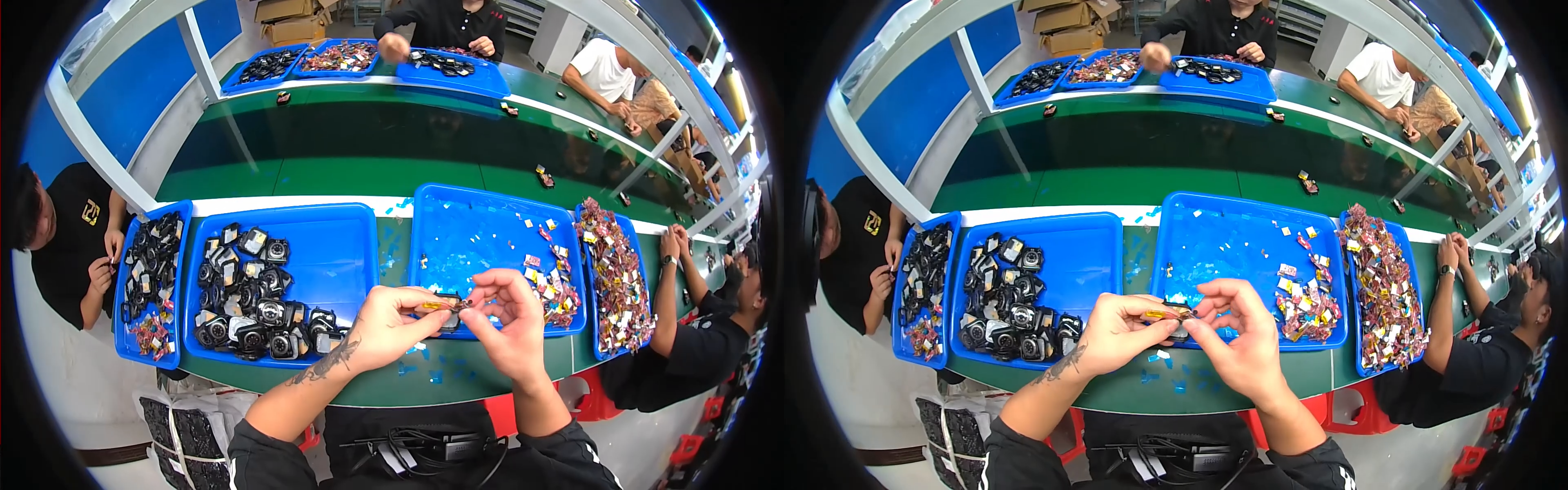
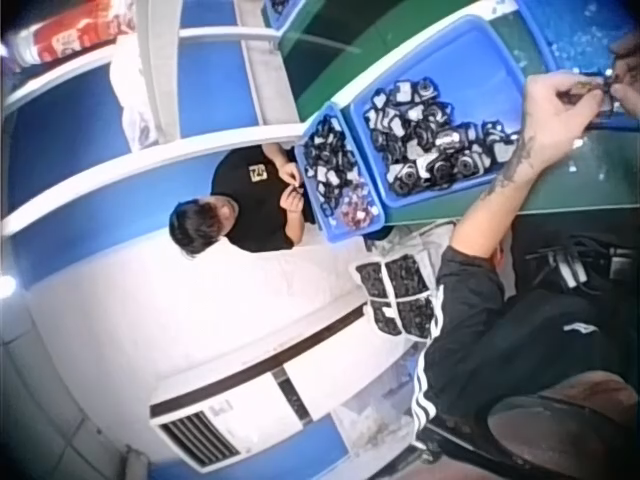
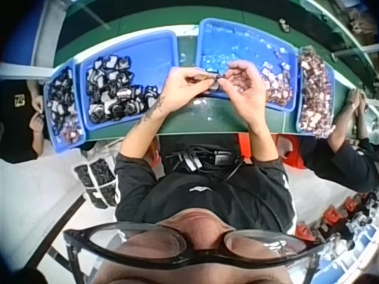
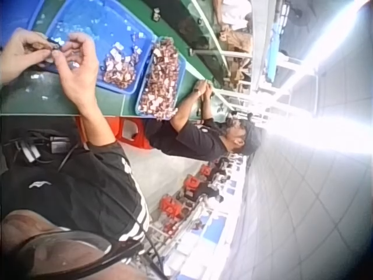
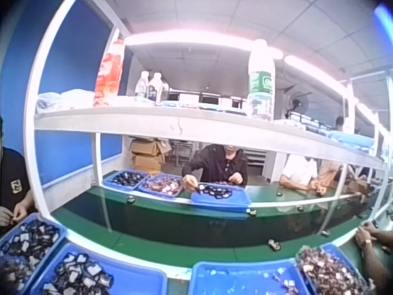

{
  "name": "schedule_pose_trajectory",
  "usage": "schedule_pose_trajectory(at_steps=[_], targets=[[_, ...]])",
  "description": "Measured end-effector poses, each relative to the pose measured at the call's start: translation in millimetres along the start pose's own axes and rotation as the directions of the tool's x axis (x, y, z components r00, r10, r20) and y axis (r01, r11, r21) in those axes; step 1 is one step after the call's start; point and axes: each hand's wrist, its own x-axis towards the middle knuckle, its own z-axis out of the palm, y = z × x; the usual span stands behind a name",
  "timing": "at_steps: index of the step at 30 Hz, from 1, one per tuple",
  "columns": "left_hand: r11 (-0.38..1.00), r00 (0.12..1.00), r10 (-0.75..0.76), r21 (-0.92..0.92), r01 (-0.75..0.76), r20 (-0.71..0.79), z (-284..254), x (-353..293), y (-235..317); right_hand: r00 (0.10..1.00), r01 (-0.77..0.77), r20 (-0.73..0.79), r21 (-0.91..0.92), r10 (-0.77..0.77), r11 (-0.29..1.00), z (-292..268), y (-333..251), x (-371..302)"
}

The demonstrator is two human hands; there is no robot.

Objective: Assembling small electronic components into plastic housings at a production line.

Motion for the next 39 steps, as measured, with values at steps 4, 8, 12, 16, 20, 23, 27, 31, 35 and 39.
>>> schedule_pose_trajectory(at_steps=[4, 8, 12, 16, 20, 23, 27, 31, 35, 39], targets=[[0.996, 0.997, 0.082, -0.033, -0.082, 0.007, 0.6, 2.2, -6.4, 0.997, 0.074, 0.042, -0.167, -0.068, 0.983, 3.1, 6.8, -2.1], [0.972, 0.980, 0.192, -0.128, -0.198, -0.056, 6.6, 1.9, -2.7, 1.000, -0.020, -0.020, -0.013, 0.020, 1.000, 6.0, 7.1, -2.4], [0.969, 0.977, 0.208, -0.123, -0.214, -0.055, 7.0, 3.4, -4.7, 0.998, -0.046, -0.049, 0.016, 0.047, 0.999, 7.8, 11.6, 0.0], [0.970, 0.979, 0.195, -0.133, -0.201, -0.061, 7.7, 3.0, -10.8, 0.998, -0.045, -0.041, -0.039, 0.044, 0.998, 8.0, 15.4, 1.3], [0.958, 0.970, 0.229, -0.160, -0.239, -0.082, 11.7, 2.2, -10.1, 0.998, -0.050, -0.051, -0.050, 0.048, 0.997, 12.6, 15.9, -0.9], [0.954, 0.959, 0.244, -0.139, -0.264, -0.144, 14.5, 0.4, -7.5, 0.997, -0.053, -0.054, -0.033, 0.051, 0.998, 17.1, 21.1, -0.4], [0.959, 0.946, 0.249, -0.086, -0.271, -0.208, 13.1, -2.3, -5.8, 0.998, -0.056, -0.032, -0.049, 0.054, 0.997, 23.6, 19.9, 1.2], [0.959, 0.938, 0.255, -0.060, -0.276, -0.233, 17.7, 0.8, -6.3, 0.999, -0.054, -0.008, 0.004, 0.054, 0.999, 24.6, 21.8, 8.2], [0.618, 0.849, 0.525, 0.710, -0.338, -0.053, -23.0, -7.4, 26.6, 0.983, -0.090, 0.156, -0.063, 0.099, 0.994, 10.7, 11.9, 53.5], [0.280, 0.751, 0.401, 0.850, 0.446, -0.525, -120.3, -21.0, 19.8, 0.979, -0.059, 0.172, -0.287, 0.112, 0.956, 2.1, 44.1, 183.8]])
